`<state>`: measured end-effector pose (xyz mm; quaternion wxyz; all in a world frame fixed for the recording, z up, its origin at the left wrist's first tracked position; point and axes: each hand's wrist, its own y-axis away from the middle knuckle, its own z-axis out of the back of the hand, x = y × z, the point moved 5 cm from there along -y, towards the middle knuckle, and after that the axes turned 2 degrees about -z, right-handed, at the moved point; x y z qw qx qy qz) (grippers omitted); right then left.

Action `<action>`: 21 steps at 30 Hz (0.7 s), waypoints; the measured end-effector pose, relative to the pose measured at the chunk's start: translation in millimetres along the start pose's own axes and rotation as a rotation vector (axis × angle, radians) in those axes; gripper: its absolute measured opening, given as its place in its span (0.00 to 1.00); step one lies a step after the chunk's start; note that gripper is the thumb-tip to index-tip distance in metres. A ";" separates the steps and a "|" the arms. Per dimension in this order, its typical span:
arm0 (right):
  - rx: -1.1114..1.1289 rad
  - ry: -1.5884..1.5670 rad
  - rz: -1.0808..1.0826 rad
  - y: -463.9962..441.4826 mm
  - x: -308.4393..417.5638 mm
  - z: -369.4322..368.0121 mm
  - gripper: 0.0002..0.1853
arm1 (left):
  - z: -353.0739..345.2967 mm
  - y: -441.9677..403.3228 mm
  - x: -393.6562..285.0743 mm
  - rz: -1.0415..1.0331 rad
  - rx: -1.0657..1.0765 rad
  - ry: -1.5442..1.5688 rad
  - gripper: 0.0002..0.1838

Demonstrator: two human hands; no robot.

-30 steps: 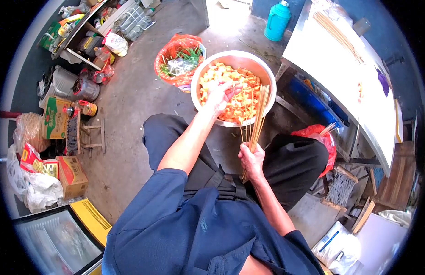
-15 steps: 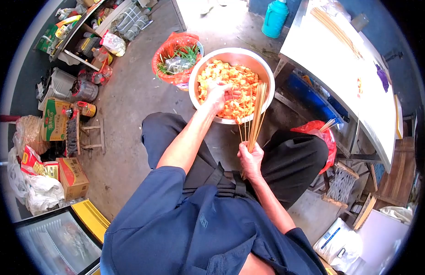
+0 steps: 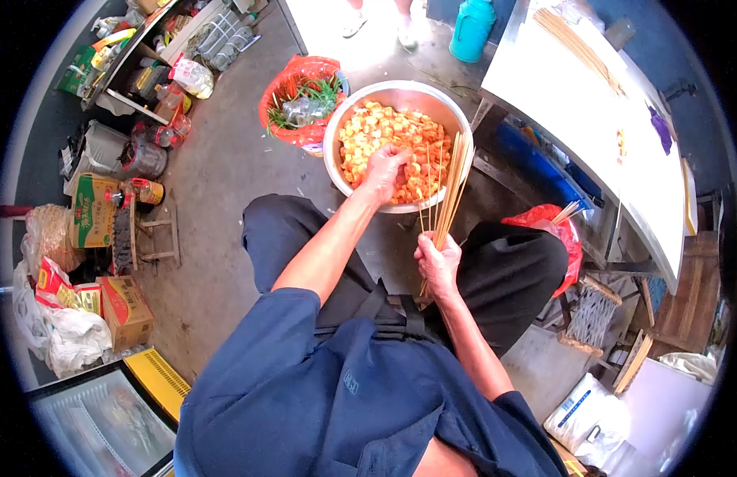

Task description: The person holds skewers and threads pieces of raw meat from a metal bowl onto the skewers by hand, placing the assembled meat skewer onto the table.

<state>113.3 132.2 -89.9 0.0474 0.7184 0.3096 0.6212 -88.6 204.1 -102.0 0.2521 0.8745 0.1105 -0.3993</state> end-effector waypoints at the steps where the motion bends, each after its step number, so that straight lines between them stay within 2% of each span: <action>1: 0.001 -0.016 -0.011 -1.2 -2.5 0.7 0.05 | 2.2 -1.6 2.0 0.018 0.007 -0.034 0.08; 3: -0.003 -0.034 -0.026 1.3 -5.0 2.3 0.05 | 0.5 3.9 1.4 0.031 0.028 -0.142 0.11; 6: 0.001 -0.044 -0.037 3.6 -3.4 2.3 0.05 | -1.7 2.8 4.1 0.077 0.056 -0.155 0.11; 8: 0.034 -0.062 -0.029 4.2 -2.1 0.5 0.06 | -4.5 6.0 0.0 0.085 0.049 -0.133 0.12; 9: 0.049 -0.068 -0.031 5.2 -0.2 -0.9 0.06 | 2.3 3.3 -1.0 0.070 -0.006 -0.237 0.13; 10: 0.038 -0.054 -0.034 3.8 -1.8 -1.0 0.06 | 5.3 -1.7 -2.9 0.052 -0.047 -0.344 0.13; 12: 0.019 -0.055 -0.022 1.4 -1.4 -3.4 0.06 | 4.2 -9.0 -3.7 -0.002 -0.017 -0.310 0.14; 14: 0.041 -0.121 -0.057 1.9 3.3 -2.9 0.07 | -2.3 -12.4 -12.8 -0.081 -0.087 -0.358 0.13; 16: 0.030 -0.171 -0.034 0.6 4.6 0.4 0.09 | -23.4 -6.3 -36.0 -0.152 -0.046 -0.277 0.12; 18: 0.033 -0.221 -0.049 2.5 4.8 5.0 0.10 | -25.7 -35.4 -55.5 -0.276 0.057 -0.345 0.12; 20: 0.011 -0.239 -0.062 5.7 5.4 8.2 0.10 | -76.0 -28.5 -86.5 -0.364 0.131 -0.298 0.08; 21: 0.033 -0.271 -0.050 5.0 2.6 8.2 0.10 | -102.7 -24.1 -95.5 -0.340 0.166 -0.331 0.08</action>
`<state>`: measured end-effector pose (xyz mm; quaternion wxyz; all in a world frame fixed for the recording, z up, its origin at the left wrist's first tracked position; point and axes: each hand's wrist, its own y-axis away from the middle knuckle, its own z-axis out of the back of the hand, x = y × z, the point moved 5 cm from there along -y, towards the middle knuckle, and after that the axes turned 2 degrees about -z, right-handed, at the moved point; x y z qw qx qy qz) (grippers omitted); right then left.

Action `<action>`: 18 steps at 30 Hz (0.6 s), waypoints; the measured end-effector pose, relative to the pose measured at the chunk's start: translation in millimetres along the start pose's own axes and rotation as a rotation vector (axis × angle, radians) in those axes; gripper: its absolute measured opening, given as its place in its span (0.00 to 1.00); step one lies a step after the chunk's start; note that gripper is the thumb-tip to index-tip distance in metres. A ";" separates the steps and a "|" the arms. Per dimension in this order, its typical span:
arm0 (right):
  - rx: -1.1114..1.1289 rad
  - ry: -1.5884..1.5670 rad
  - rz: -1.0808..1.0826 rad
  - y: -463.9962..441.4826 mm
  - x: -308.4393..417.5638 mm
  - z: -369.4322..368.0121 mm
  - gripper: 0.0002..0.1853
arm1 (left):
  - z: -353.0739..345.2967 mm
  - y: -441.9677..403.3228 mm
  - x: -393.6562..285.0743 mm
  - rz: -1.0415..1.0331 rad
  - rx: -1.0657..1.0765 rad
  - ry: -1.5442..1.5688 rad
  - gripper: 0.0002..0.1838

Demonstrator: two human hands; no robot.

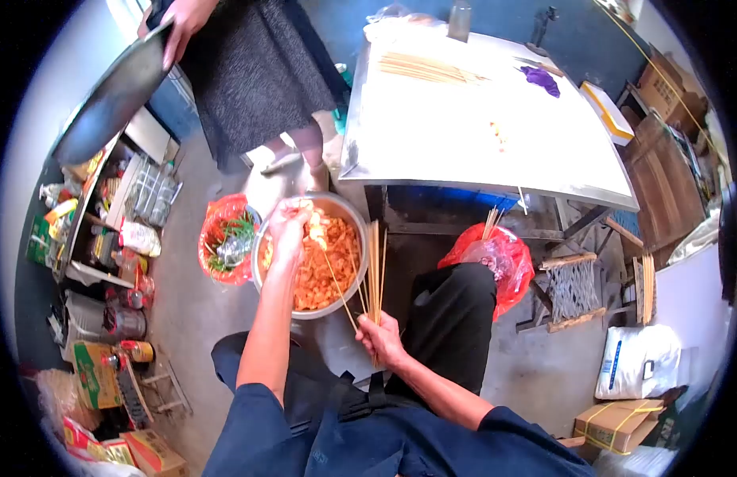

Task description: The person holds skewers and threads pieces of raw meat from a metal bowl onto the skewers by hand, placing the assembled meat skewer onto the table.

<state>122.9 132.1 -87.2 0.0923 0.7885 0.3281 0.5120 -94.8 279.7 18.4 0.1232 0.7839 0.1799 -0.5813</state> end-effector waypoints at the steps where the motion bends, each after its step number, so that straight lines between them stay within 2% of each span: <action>1: 0.019 0.020 -0.002 -2.4 -5.2 0.8 0.09 | -27.9 -2.0 -18.7 0.020 0.043 -0.025 0.07; 3: 0.055 0.076 0.003 -5.1 -10.3 -1.1 0.09 | -81.2 -18.5 -30.7 0.077 0.210 -0.088 0.07; 5: 0.070 0.088 -0.053 1.2 -6.3 -7.1 0.08 | -142.2 -27.1 -42.8 0.167 0.278 -0.199 0.08; 7: 0.100 0.101 -0.063 2.6 -9.6 -8.6 0.08 | -195.7 -45.6 -43.7 0.091 0.384 -0.246 0.09; 9: 0.090 0.155 -0.088 2.7 -15.0 -7.4 0.10 | -244.0 -63.6 -44.9 0.103 0.394 -0.326 0.11; 11: 0.107 0.155 -0.098 2.6 -14.4 -4.3 0.10 | -282.5 -89.5 -35.4 0.129 0.550 -0.315 0.11; 15: 0.129 0.235 -0.102 -1.8 -23.2 6.2 0.14 | -345.5 -113.5 -25.4 0.100 0.526 -0.385 0.09; 17: 0.150 0.166 -0.157 6.3 -7.8 3.5 0.14 | -367.8 -124.7 -7.3 0.181 0.609 -0.427 0.07; 18: 0.148 0.152 -0.163 5.4 -7.4 3.5 0.15 | -376.1 -122.2 -5.1 0.192 0.679 -0.331 0.11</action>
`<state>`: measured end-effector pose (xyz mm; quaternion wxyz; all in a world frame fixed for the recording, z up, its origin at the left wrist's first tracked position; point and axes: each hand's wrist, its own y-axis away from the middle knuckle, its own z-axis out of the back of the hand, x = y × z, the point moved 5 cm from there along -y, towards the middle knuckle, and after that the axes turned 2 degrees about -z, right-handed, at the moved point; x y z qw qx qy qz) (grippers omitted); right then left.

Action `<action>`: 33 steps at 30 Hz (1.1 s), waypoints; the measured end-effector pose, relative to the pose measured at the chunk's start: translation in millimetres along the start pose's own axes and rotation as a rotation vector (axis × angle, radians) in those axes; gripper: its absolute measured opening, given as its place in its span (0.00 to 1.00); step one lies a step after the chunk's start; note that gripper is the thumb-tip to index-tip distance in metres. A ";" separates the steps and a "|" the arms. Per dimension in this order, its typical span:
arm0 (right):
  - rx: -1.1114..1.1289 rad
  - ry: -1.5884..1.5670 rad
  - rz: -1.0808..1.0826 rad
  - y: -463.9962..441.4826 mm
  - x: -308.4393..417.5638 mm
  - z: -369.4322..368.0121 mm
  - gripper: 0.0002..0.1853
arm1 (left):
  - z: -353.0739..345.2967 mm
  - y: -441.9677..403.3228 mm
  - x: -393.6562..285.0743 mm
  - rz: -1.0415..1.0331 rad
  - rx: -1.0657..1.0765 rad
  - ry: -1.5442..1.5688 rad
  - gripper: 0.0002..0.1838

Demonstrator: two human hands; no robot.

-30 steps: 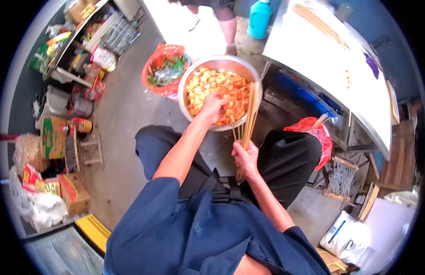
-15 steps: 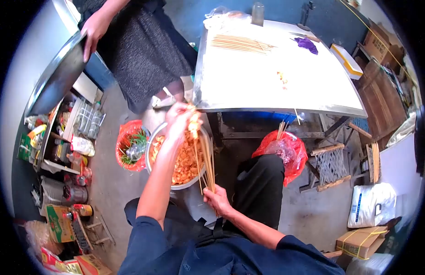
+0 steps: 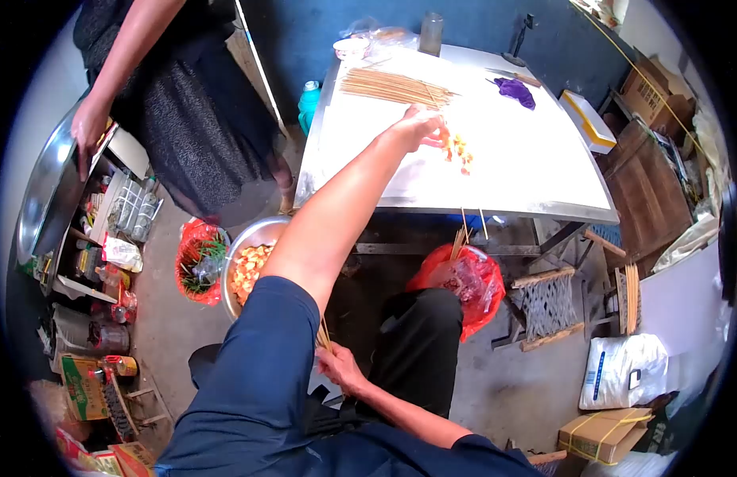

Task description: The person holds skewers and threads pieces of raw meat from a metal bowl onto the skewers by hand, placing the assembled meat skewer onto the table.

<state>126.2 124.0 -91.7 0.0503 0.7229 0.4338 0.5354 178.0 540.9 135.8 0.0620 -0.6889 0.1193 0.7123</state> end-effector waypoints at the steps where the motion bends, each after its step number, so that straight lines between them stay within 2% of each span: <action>1: 0.000 -0.016 -0.005 -0.6 0.3 -0.6 0.15 | -4.4 -1.0 2.3 -0.005 0.000 0.002 0.11; 3: -0.010 0.042 0.039 -5.8 -2.9 1.2 0.15 | -7.2 0.8 5.2 -0.029 -0.101 0.058 0.16; 4: -0.017 0.096 0.077 -7.2 -3.5 2.1 0.15 | -6.4 2.0 5.5 -0.006 -0.113 -0.071 0.20; 5: -0.016 0.096 0.075 -8.5 -6.3 3.3 0.15 | -4.1 5.3 6.9 -0.004 -0.115 -0.071 0.20; 7: -0.033 0.087 0.072 -5.3 -0.3 0.8 0.14 | 9.5 30.7 0.8 -0.110 -0.156 -0.176 0.18; 9: -0.056 0.077 0.067 -4.7 -1.1 2.7 0.12 | 35.9 54.1 2.8 -0.255 -0.176 -0.100 0.15; 11: -0.152 0.260 0.149 -9.6 -2.4 7.7 0.12 | 70.6 92.4 4.5 -0.368 -0.248 -0.048 0.11; 13: -0.198 0.202 0.263 -9.3 -0.2 6.3 0.07 | 108.5 148.1 6.9 -0.394 -0.344 -0.072 0.10; 15: -0.196 0.163 0.376 -21.1 -13.8 11.6 0.07 | 152.6 199.4 30.1 -0.301 -0.461 -0.091 0.09; 18: -0.188 0.150 0.357 -15.2 -6.4 8.2 0.07 | 212.9 275.0 95.7 -0.136 -0.608 -0.153 0.05; 21: -0.193 0.218 0.306 -12.8 -1.8 4.1 0.06 | 239.0 344.4 168.3 0.008 -0.678 -0.449 0.05; 23: -0.187 0.262 0.348 -9.8 1.5 0.1 0.07 | 230.1 380.5 198.0 0.145 -0.598 -0.719 0.05; 25: -0.208 0.314 0.352 -10.0 0.4 -1.7 0.07 | 229.7 398.4 240.3 0.173 -0.475 -0.742 0.07; 26: -0.224 0.343 0.337 -10.4 -0.7 -0.5 0.07 | 227.5 404.3 248.0 0.058 -0.413 -0.964 0.08; 27: -0.243 0.370 0.325 -10.9 -0.9 0.8 0.07 | 223.9 410.9 244.4 0.056 -0.414 -0.955 0.08; 29: -0.267 0.385 0.337 -6.9 2.1 1.8 0.07 | 214.0 420.2 241.0 0.285 -0.311 -1.026 0.11; 30: -0.282 0.397 0.320 -3.6 5.5 1.8 0.07 | 212.3 420.2 245.8 0.334 -0.269 -1.005 0.13; 33: -0.317 0.430 0.275 -1.5 10.4 -0.4 0.08 | 196.9 419.6 246.7 0.286 -0.191 -1.152 0.13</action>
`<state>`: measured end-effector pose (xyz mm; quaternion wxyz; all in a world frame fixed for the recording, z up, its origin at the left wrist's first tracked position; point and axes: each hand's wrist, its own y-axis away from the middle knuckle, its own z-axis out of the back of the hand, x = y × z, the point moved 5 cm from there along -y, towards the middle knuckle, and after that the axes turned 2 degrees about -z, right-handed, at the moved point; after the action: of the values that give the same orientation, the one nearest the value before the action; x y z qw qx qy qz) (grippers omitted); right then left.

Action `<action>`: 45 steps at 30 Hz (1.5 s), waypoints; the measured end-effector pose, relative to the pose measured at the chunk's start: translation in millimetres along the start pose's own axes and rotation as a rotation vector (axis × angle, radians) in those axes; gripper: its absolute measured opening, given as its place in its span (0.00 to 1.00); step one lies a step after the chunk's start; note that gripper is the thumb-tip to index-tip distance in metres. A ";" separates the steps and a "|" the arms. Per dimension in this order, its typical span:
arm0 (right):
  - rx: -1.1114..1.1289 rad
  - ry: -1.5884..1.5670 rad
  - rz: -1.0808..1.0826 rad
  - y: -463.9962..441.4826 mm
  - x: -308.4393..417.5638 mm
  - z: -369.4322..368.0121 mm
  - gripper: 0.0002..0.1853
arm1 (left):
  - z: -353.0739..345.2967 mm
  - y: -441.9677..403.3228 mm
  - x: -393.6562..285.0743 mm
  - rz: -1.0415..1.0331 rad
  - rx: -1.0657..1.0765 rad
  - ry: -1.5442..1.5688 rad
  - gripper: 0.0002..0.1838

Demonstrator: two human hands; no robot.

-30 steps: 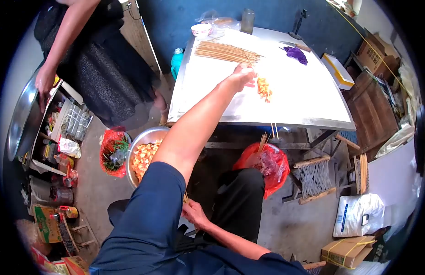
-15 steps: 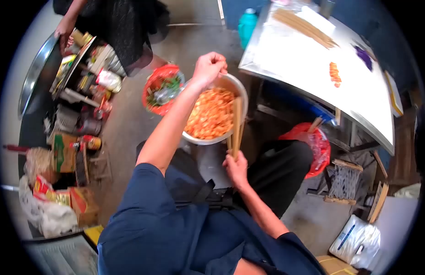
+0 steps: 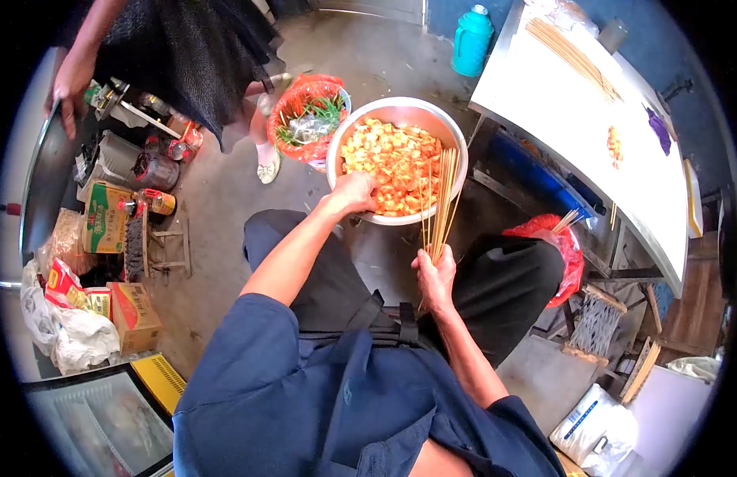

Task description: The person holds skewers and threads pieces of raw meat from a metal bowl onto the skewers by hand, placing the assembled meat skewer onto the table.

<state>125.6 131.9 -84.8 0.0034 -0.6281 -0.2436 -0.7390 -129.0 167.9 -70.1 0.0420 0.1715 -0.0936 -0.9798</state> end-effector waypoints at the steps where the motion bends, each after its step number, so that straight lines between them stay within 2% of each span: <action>1: 0.014 -0.006 0.004 -0.4 -1.3 -1.1 0.08 | 3.6 1.5 -5.8 0.009 0.013 0.009 0.12; 5: 0.038 -0.036 0.021 1.2 -2.4 -2.4 0.08 | -15.3 -8.2 6.9 -0.089 -0.122 -0.038 0.12; 7: 0.035 -0.046 0.008 1.7 -2.6 -1.8 0.08 | -15.3 -11.6 13.6 -0.035 -0.048 0.217 0.10; 8: 0.039 -0.057 -0.001 1.9 -3.2 -1.5 0.08 | -16.4 -13.0 11.7 -0.038 -0.044 0.217 0.10; 10: 0.052 -0.100 -0.020 2.3 -4.2 -0.9 0.08 | -6.5 -8.4 4.9 0.294 0.016 0.850 0.10; 11: 0.068 -0.141 -0.036 2.0 -4.6 -1.5 0.08 | 3.0 -6.5 -4.9 0.329 0.031 0.978 0.14; 12: 0.068 -0.141 -0.035 2.2 -3.9 -1.7 0.08 | 0.1 -8.2 -3.7 0.328 0.030 0.978 0.14; 14: 0.101 -0.231 -0.068 3.7 -3.1 -3.8 0.07 | -8.3 -12.6 2.6 0.401 -0.082 1.471 0.14; 16: 0.103 -0.242 -0.064 4.8 -1.5 -3.9 0.07 | -8.0 -16.8 1.7 0.363 -0.031 1.552 0.15; 19: 0.112 -0.257 -0.061 5.3 -0.9 -4.5 0.07 | -11.2 -20.6 3.0 0.368 -0.072 1.647 0.14; 28: 0.126 -0.227 -0.031 2.7 -6.2 -8.5 0.07 | -9.0 -29.1 17.3 0.351 -0.252 1.319 0.11; 30: 0.118 -0.219 -0.030 4.1 -5.1 -7.8 0.07 | -5.3 -32.5 38.0 0.248 -0.410 0.718 0.10; 32: 0.107 -0.196 -0.052 4.0 -2.9 -7.5 0.07 | -8.5 -29.2 46.8 0.186 -0.430 0.608 0.09; 34: 0.106 -0.195 -0.044 2.1 -6.2 -8.8 0.07 | -5.3 -17.7 33.0 0.153 -0.222 0.154 0.08; 35: 0.106 -0.191 -0.037 1.8 -7.6 -9.0 0.07 | -15.9 -17.3 36.5 0.108 -0.226 0.105 0.08; 38: 0.103 -0.178 -0.056 3.0 -5.1 -7.6 0.06 | -8.1 -5.5 18.1 0.064 -0.103 0.081 0.08; 40: 0.108 -0.185 -0.071 3.5 -4.0 -7.2 0.06 | -2.8 -1.7 9.9 0.079 -0.103 0.070 0.09; 42: 0.113 -0.192 -0.082 3.7 -3.7 -7.3 0.06 | -1.9 -0.7 -0.4 0.008 0.024 0.026 0.09; 45: 0.131 -0.220 -0.088 4.0 -3.1 -8.1 0.06 | -5.9 -3.0 1.0 -0.013 0.035 0.029 0.12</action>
<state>120.0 124.4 -87.0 -0.0146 -0.6927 -0.3174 -0.6475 -128.0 169.7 -76.4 0.0339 0.1870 -0.1088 -0.9757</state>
